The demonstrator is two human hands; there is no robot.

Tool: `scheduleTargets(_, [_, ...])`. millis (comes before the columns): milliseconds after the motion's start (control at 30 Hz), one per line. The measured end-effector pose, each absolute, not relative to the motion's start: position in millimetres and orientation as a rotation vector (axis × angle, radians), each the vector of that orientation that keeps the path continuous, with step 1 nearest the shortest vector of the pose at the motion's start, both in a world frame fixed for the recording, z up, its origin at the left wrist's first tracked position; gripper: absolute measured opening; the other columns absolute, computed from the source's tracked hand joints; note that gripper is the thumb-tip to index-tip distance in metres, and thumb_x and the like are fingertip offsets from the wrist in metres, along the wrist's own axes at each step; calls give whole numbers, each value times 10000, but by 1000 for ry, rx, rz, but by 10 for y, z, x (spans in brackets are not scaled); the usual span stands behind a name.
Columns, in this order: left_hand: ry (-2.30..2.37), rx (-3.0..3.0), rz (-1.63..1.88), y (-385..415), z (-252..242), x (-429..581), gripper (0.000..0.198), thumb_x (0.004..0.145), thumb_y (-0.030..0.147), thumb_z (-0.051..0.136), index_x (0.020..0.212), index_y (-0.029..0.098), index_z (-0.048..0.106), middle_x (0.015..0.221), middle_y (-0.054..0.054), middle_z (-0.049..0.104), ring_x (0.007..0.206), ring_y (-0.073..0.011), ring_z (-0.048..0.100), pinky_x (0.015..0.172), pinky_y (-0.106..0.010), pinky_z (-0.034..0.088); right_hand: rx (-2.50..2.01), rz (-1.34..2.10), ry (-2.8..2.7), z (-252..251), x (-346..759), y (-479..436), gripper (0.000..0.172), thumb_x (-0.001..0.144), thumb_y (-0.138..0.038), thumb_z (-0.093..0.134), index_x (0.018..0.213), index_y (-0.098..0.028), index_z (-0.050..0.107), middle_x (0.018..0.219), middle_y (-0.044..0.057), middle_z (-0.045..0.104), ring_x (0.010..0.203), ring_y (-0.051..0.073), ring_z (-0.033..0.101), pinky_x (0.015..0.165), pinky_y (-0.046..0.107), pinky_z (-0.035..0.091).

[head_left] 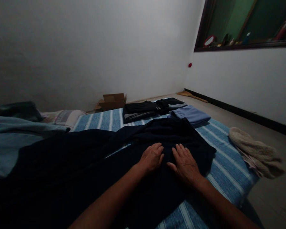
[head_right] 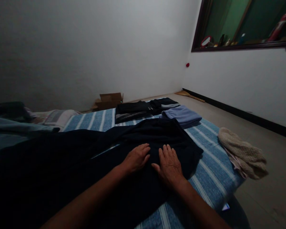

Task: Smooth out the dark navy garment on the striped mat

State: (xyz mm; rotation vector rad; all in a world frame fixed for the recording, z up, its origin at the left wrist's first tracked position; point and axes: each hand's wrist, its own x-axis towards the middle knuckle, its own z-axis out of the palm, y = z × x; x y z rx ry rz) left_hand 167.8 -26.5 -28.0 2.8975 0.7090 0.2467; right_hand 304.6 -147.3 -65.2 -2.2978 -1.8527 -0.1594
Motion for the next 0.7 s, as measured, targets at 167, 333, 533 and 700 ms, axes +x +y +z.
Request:
scheduleTargets(167, [797,2891,270,-222,-491,1836,324,897,236,495,1195,115,541,1343,-169,509,1256,-281,459,1028,-479,374,-2445,-102,-1744,-788,3122,-1547,704,878,-593,378,1364,-90,454,1448,209,362,1351,363,285,1065,526,237])
scheduleTargets(333, [806,2853,262,-258,-503,1843,339,902,218,477,1218,105,519,1362,-178,488,1289,-291,417,1046,-519,336,-2448,-79,-1733,-798,3086,-1573,707,877,-599,368,1381,-108,437,1466,202,329,1367,358,248,1073,539,210])
scheduleTargets(533, [668,2845,246,-293,-545,2186,331,922,243,439,1225,138,525,1373,-108,495,1289,-225,420,1068,-409,345,-2449,-83,-1717,-786,3073,-1572,672,876,-570,397,1383,-130,438,1471,177,328,1375,333,243,1083,531,205])
scheduleTargets(700, [663,2829,203,-305,-642,2311,391,940,274,390,1302,147,464,1430,-113,430,1350,-241,327,1104,-479,266,-2427,-96,-1701,-849,3080,-1574,657,877,-570,396,1366,-137,462,1455,167,364,1364,322,276,1080,534,220])
